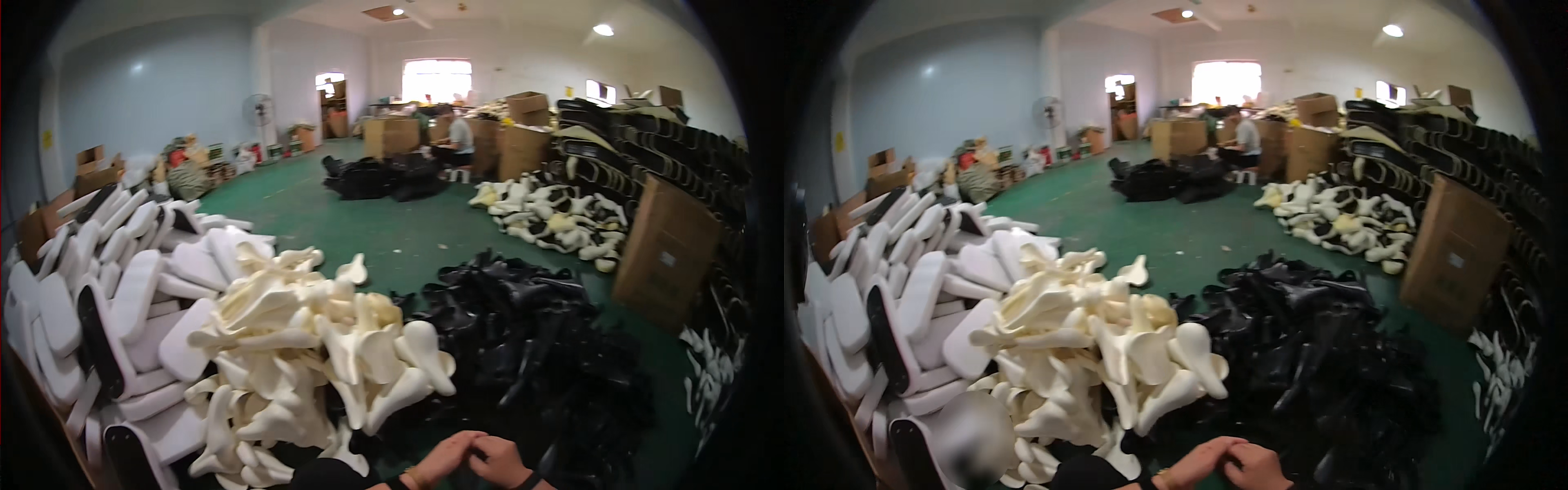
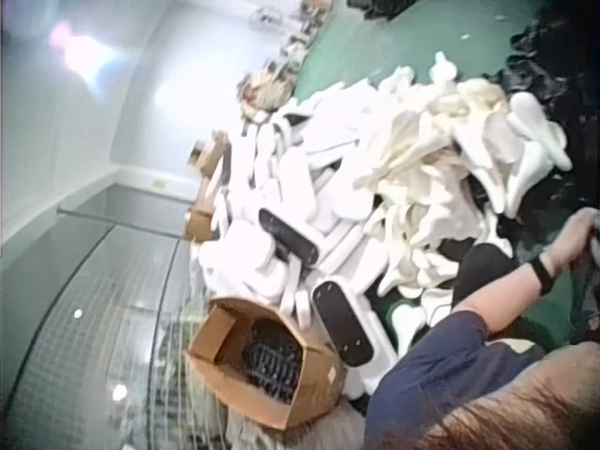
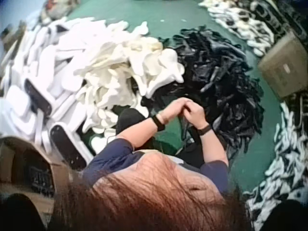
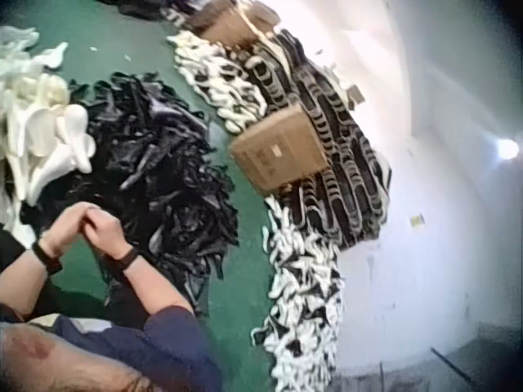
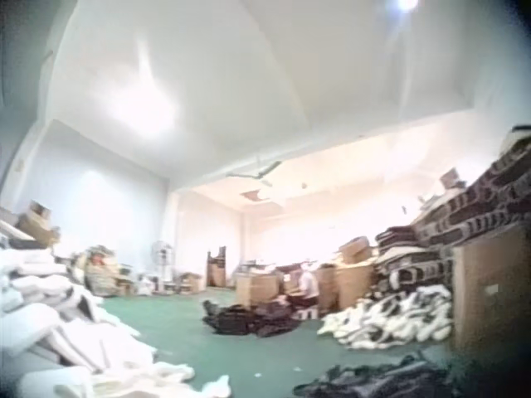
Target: Assembling the cover and padding onto bicycle saddle bases in a factory environment.
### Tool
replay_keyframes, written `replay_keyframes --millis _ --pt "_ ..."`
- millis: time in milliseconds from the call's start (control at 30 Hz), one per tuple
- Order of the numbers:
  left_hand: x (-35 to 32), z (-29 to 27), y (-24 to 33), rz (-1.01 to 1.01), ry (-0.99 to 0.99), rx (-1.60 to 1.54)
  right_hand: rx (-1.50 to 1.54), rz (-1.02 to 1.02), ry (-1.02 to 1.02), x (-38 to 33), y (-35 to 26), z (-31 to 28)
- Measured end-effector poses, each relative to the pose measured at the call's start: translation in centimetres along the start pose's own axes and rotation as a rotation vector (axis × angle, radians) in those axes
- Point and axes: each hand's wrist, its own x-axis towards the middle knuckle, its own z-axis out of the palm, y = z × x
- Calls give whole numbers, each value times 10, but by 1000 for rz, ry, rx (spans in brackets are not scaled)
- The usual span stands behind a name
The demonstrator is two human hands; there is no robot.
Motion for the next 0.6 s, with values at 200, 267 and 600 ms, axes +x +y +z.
replay_keyframes --millis 200,267,600 --pt "2 2 11 -106 88 -270 40 -36 91 -2 -30 -16" --pt "15 -13 -11 -175 92 -361 -14 -114 119 14 -41 -27" --pt "20 1 18 -187 84 -206 -557 172 99 47 -6 -65"
